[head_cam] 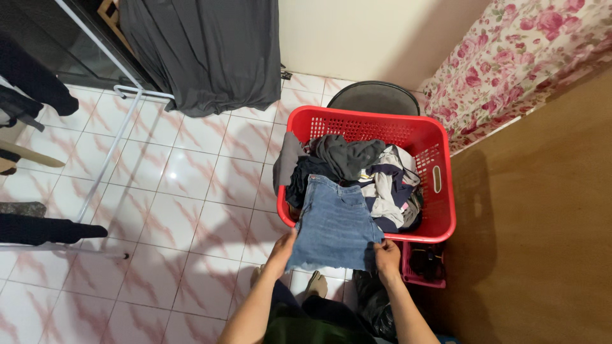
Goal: The person takes clothes from a red laundry basket, places them on hangers, and hangs them on a white clothing rack. The person handles denim shorts and black pants, folding them onto hangers before placing them on the rack.
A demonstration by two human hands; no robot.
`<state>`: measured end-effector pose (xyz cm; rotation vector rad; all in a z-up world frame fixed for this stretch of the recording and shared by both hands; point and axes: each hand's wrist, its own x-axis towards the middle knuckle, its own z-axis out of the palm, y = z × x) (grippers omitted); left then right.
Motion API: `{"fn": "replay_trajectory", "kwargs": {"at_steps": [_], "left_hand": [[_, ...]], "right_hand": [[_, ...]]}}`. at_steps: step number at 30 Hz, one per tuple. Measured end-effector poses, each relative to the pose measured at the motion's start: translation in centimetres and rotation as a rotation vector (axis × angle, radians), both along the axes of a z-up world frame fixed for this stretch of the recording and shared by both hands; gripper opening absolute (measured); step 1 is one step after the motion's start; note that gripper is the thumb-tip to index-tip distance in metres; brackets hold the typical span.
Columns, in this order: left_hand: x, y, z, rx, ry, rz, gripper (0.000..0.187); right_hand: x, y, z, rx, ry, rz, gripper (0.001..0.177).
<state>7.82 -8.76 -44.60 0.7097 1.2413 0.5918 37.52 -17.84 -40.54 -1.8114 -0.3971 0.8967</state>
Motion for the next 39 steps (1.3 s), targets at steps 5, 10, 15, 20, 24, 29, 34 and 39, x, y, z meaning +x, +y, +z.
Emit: {"fn": "replay_trajectory", "kwargs": {"at_steps": [5,10,15,20,24,29,34,39], "left_hand": [[0.3,1.4,0.4,0.249,0.359,-0.097,0.041],[0.4,1.8,1.0,0.178,0.180,-0.031,0.039],[-0.4,1.1,2.3,0.031,0.172,-0.293,0.049],[-0.2,1.3,2.2,0.018,0.260,-0.392,0.058],[-1.1,0.8,2.7,-0.060,0.087,-0.223,0.056],[-3.7,-0.7,3.1,-0.120,0.103,-0.475,0.041],[-5.2,-2.7,2.3,-0.208,-0.294,-0.223,0.030],[-4.7,-4.4,1.9,-0.085,-0.356,-0.194,0.026]], "right_hand": [[-0.2,0.0,0.5,-0.060,-0.166,0.053,0.021],[-0.6,0.0,0.8,-0.060,-0.156,0.012,0.014],[0.0,-0.5,0.9,0.076,0.090,0.009,0.013],[0.1,-1.1,1.5,-0.244,0.102,0.054,0.019],[-0.6,-0.7,1.5,-0.009,0.230,0.015,0.011],[-0.1,-1.1,1.3,0.085,0.306,0.105,0.005],[0.1,-1.5,1.3,0.030,0.411,0.091,0.006],[0.0,-2.0,1.1,0.067,0.550,0.084,0.009]]}}
